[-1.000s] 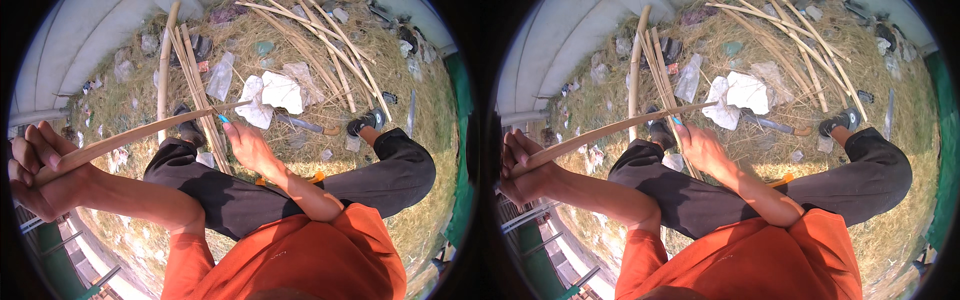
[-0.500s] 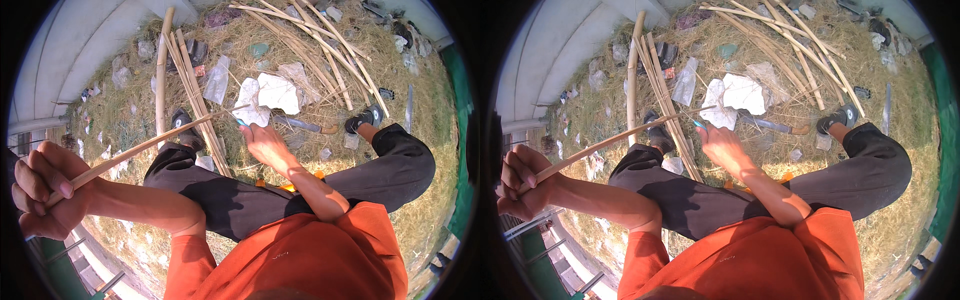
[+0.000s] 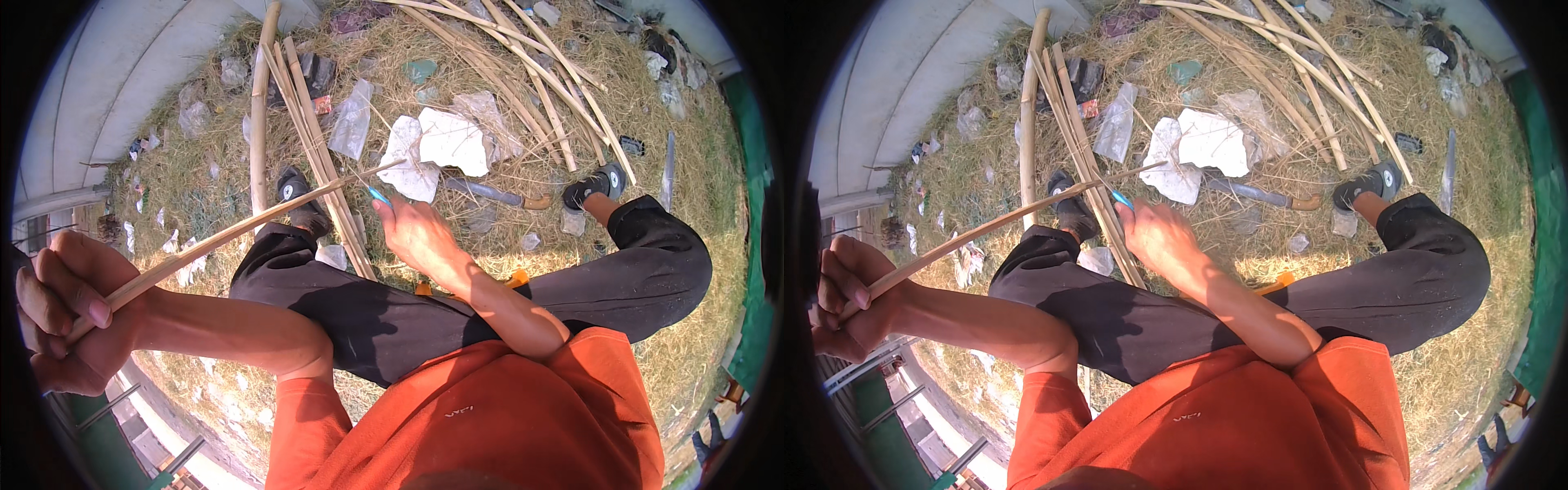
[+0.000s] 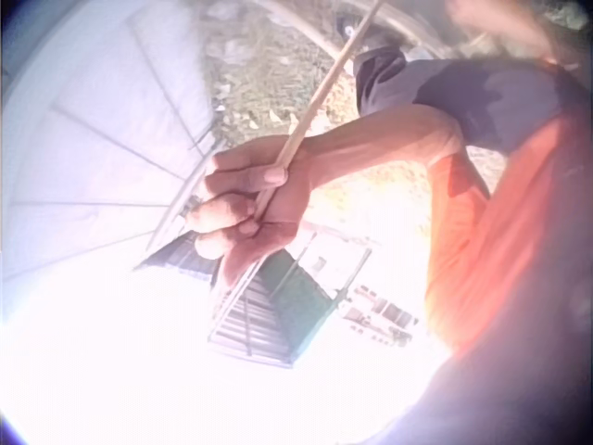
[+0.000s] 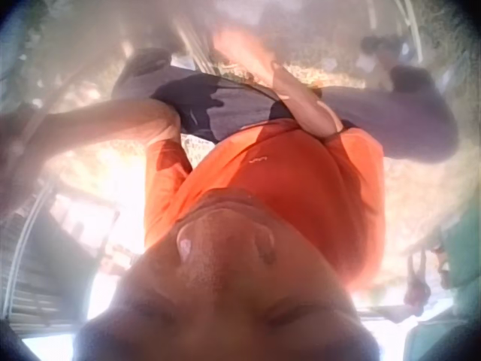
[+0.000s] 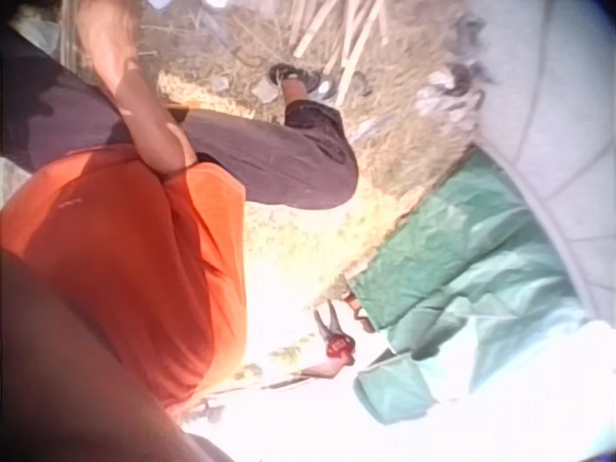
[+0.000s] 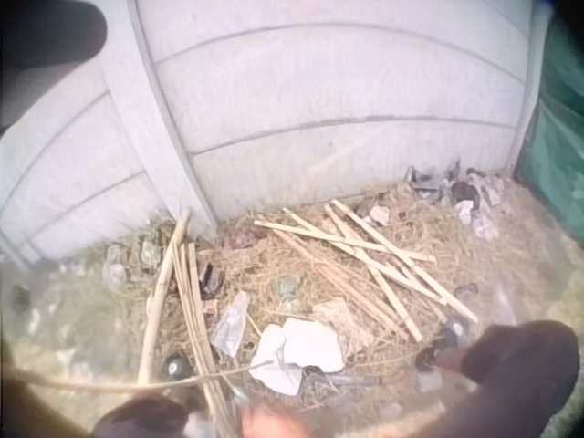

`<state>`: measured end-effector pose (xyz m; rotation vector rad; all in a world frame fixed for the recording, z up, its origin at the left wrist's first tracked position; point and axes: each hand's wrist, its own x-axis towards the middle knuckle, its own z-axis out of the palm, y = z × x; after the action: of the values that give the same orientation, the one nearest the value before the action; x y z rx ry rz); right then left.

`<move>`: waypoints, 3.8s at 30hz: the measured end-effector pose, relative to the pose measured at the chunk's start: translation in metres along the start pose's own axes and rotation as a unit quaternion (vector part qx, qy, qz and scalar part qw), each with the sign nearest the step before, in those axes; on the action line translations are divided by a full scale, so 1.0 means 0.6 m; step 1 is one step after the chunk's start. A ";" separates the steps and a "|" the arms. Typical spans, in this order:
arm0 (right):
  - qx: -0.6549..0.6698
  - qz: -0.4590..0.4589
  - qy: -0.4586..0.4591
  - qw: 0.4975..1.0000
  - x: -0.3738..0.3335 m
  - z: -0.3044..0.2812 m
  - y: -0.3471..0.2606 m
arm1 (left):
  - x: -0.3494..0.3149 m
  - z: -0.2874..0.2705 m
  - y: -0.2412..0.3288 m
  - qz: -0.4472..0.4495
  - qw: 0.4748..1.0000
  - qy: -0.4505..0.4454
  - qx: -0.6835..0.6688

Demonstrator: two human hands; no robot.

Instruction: The person sits on the ground and uses a small knife to shave and smooth thin bamboo strips. They hold the strips in one hand and carefully scrape the surface with the knife in the other, occasionally rotating the strips to work on different sides.

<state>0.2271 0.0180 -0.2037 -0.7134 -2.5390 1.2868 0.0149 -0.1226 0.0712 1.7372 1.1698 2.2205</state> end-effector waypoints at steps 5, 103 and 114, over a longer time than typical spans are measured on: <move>0.049 0.006 -0.025 0.998 0.005 -0.043 -0.023 | -0.012 -0.009 0.006 0.016 0.999 -0.017 0.026; 0.007 0.258 -0.098 0.961 0.119 0.151 0.210 | 0.015 -0.155 -0.003 0.047 0.902 0.301 0.307; -0.075 0.289 -0.056 0.953 0.086 0.171 0.284 | 0.035 0.020 -0.060 0.039 0.869 0.344 0.353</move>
<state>0.1985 0.0579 -0.4031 -1.5463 -2.6374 1.3192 0.0048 -0.0806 0.0665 1.1020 2.3345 2.7854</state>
